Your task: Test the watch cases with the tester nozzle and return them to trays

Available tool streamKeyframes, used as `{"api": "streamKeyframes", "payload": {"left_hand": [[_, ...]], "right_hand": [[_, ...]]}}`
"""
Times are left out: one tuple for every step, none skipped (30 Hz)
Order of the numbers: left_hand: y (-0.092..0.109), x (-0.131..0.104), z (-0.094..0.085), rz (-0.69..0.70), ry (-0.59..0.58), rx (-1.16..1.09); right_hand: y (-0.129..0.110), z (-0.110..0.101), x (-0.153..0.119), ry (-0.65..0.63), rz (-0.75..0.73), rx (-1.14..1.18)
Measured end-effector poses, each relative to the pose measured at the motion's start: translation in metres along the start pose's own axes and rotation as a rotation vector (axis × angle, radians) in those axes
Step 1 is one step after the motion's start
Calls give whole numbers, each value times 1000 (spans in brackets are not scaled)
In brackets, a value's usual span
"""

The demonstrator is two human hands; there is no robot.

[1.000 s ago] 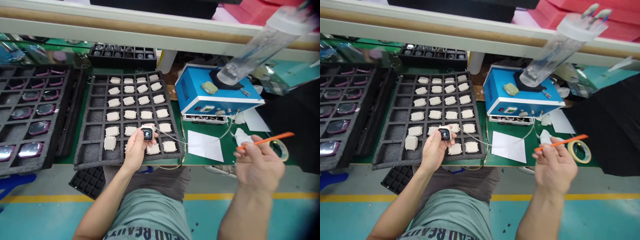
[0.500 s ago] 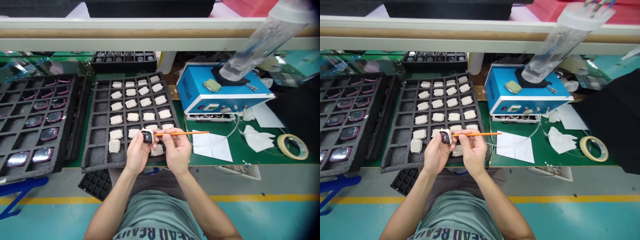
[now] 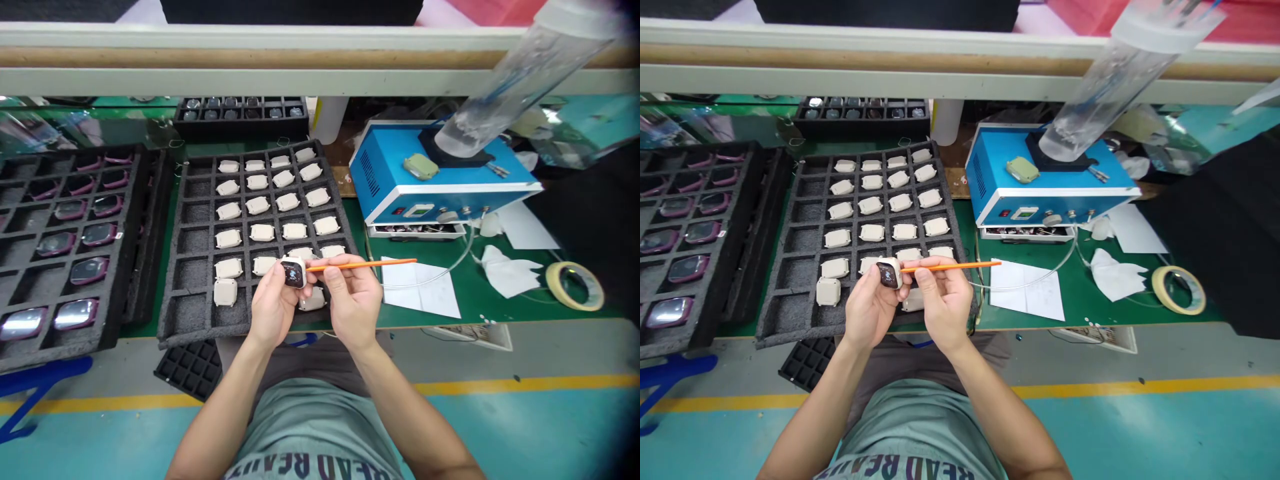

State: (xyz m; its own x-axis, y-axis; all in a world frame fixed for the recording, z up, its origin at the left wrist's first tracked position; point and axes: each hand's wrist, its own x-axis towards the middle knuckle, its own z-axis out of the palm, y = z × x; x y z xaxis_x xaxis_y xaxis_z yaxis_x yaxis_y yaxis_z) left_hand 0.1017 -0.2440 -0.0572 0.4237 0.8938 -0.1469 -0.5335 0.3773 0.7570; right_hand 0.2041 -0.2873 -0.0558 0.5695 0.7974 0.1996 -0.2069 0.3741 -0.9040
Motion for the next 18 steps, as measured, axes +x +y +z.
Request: {"api": "streamKeyframes", "payload": {"left_hand": [[0,0,0,3,-1,3],[0,0,0,6,-2,6],[0,1,1,10,-3,8],[0,1,2,15,-3,10],[0,1,2,20,-2,12],[0,1,3,25,-1,14],[0,1,3,31,1,18],[0,1,4,39,5,24],[0,1,4,46,7,31],[0,1,4,50,6,39],[0,2,4,52,4,47],[0,2,4,51,0,56],[1,3,4,50,-3,62],[1,3,4,55,-3,68],[2,4,3,65,0,75],[2,5,3,81,3,84],[3,5,3,101,4,98],[3,6,3,123,3,121]], "right_hand": [[-1,0,0,0,-8,17],[-1,0,1,-1,-15,32],[-1,-1,1,-2,-20,39],[-1,-1,1,1,-25,34],[-1,-1,1,7,-29,17],[0,-1,1,14,-29,-6],[1,0,0,20,-28,-29],[2,2,-1,22,-24,-46],[3,4,-3,20,-18,-54],[3,5,-4,17,-14,-55],[3,4,-4,14,-11,-57],[1,1,-4,19,-15,-64],[-2,-7,-1,40,-25,-84],[-6,-18,3,84,-39,-117],[-12,-35,9,154,-59,-165],[-20,-56,16,241,-76,-226],[-30,-81,23,337,-80,-307],[-40,-108,31,420,-61,-411]]}}
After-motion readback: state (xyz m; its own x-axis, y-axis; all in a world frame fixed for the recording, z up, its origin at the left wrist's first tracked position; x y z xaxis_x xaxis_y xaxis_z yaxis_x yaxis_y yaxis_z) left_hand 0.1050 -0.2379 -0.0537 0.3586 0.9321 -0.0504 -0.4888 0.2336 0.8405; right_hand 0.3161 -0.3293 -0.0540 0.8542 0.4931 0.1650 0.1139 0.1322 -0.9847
